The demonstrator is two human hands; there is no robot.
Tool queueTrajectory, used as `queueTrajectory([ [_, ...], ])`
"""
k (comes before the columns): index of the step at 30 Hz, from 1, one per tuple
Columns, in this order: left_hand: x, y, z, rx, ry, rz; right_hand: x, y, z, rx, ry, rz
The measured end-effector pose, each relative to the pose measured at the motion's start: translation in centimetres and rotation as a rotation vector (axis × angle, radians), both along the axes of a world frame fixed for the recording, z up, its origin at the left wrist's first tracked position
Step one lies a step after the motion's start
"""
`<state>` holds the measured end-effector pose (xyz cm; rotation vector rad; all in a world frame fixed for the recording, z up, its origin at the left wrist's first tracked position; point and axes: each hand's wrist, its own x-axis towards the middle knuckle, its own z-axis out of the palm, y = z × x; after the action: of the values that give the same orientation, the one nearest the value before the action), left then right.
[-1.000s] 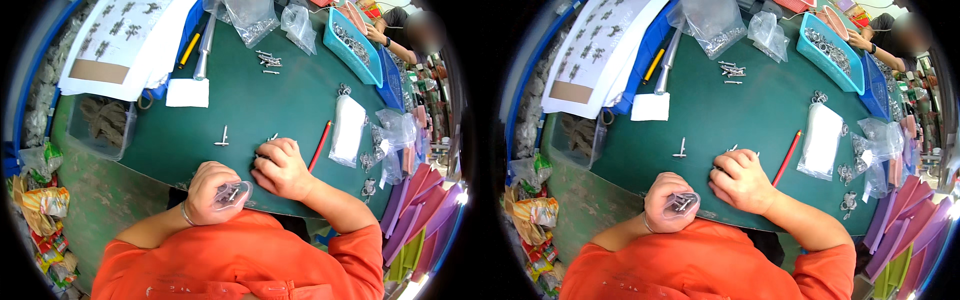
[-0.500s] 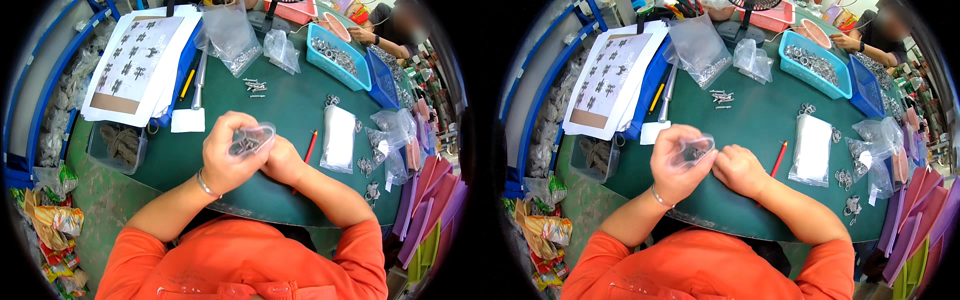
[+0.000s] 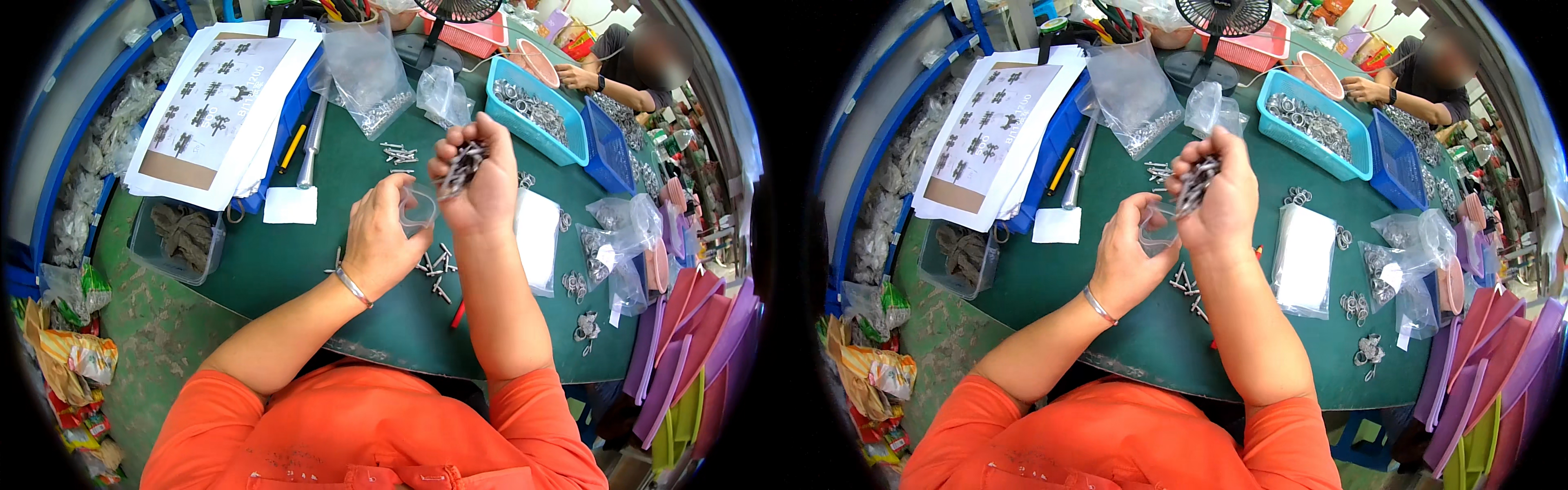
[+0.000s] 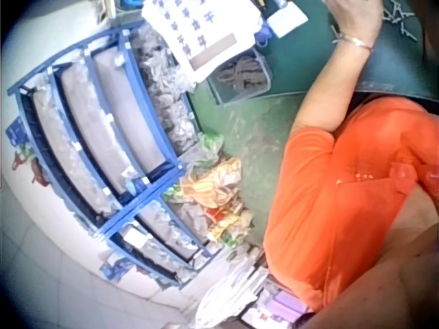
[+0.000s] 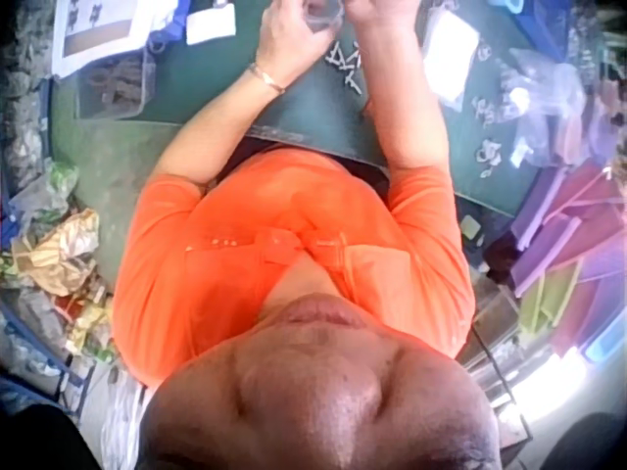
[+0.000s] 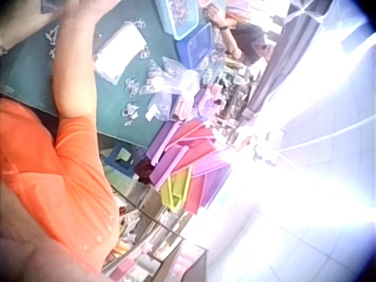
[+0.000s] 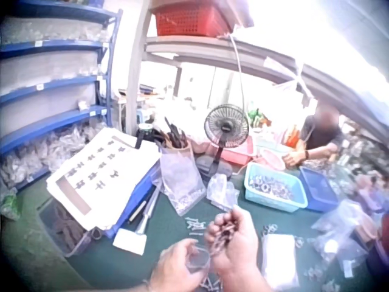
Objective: The person sorts small metal hardware components, including screws and rings, from a table into clear plastic bags. They write labels on small white paper slips using a red pencil and attach these labels to the filled bags. The person works at a green table in a workshop environment, organizing the hardware into distinct batches.
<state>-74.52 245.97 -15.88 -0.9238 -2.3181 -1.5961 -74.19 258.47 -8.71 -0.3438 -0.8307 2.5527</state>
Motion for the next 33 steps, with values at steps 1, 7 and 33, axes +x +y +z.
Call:
queueTrajectory([
  [1, 0.0, 0.1, 0.0, 0.01, 0.015, 0.009, 0.1, -0.7, 0.2, 0.126, -0.057, -0.011],
  [7, -0.4, 0.0, 0.1, 0.045, 0.01, -0.005, 0.8, -2.1, -0.2, 0.377, -0.026, -0.071],
  [33, -4.4, -8.6, 5.8, -0.466, 0.278, -0.585, 9.0, 1.5, -5.6, 2.095, -0.496, 0.546],
])
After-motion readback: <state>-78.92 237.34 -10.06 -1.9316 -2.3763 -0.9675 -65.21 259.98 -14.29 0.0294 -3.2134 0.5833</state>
